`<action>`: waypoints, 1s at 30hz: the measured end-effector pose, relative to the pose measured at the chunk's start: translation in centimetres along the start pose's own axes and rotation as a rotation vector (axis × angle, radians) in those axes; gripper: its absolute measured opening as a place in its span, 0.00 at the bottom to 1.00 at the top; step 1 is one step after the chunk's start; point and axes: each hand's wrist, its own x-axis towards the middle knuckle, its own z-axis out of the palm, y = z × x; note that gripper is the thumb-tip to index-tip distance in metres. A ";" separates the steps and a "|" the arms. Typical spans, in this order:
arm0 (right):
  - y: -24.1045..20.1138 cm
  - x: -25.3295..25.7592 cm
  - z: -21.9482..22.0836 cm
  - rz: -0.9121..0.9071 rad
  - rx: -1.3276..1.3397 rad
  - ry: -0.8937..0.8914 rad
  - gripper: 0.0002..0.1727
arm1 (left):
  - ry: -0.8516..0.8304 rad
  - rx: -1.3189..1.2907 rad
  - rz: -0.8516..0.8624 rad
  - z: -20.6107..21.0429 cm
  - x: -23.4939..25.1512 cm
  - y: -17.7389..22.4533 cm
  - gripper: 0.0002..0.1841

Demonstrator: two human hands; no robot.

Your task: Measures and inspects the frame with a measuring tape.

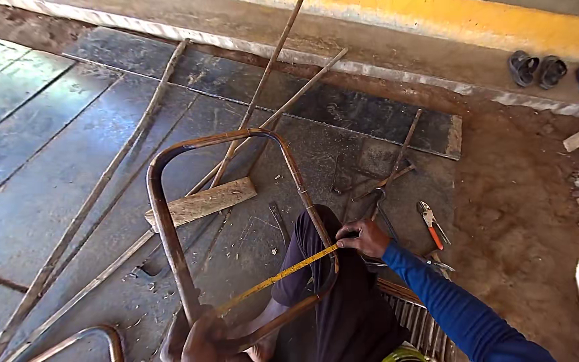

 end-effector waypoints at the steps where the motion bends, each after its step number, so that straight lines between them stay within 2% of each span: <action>1: 0.0 0.1 0.0 -0.003 -0.019 0.010 0.09 | -0.009 0.002 0.006 0.0 0.0 0.0 0.25; 4: -0.4 0.0 0.7 -0.109 -0.203 0.118 0.14 | -0.011 0.028 0.008 0.4 -0.2 0.4 0.27; 7: -3.2 0.8 3.6 -0.380 -0.262 0.213 0.17 | 0.024 0.041 0.029 1.3 -0.5 1.3 0.28; 9: -6.1 1.4 6.7 -0.468 -0.300 0.076 0.20 | 0.044 0.045 0.036 1.8 -0.5 1.7 0.29; 11: -7.7 2.1 9.7 -0.445 -0.355 -0.164 0.25 | 0.049 0.058 0.033 2.0 -0.5 2.1 0.29; 13: -8.5 3.0 11.8 -0.454 -0.373 -0.336 0.21 | 0.061 0.082 0.025 2.1 -0.7 2.6 0.30; 16: -9.3 3.5 13.2 -0.481 -0.427 -0.374 0.16 | 0.050 0.095 0.021 1.4 -0.8 2.5 0.34; 20: -8.4 4.1 12.6 -0.279 -0.753 -0.492 0.24 | 0.036 0.102 0.013 1.2 -0.7 1.8 0.34; 22: -6.3 4.1 12.2 -0.273 -0.880 -0.566 0.23 | 0.047 0.107 0.013 1.5 -1.0 1.9 0.33; 25: -5.4 3.8 11.8 -0.305 -0.976 -0.666 0.17 | 0.026 0.065 0.025 1.4 -2.8 2.8 0.29; 28: -5.8 3.1 11.4 -0.349 -0.970 -0.726 0.11 | -0.157 -0.073 0.038 -0.1 -3.9 3.8 0.18; 29: -5.9 2.9 11.4 -0.371 -0.957 -0.732 0.10 | -0.230 -0.112 0.019 -0.3 -2.9 4.8 0.22; 30: -5.9 2.8 11.5 -0.386 -0.945 -0.741 0.10 | -0.281 -0.106 -0.009 0.2 -1.3 6.7 0.31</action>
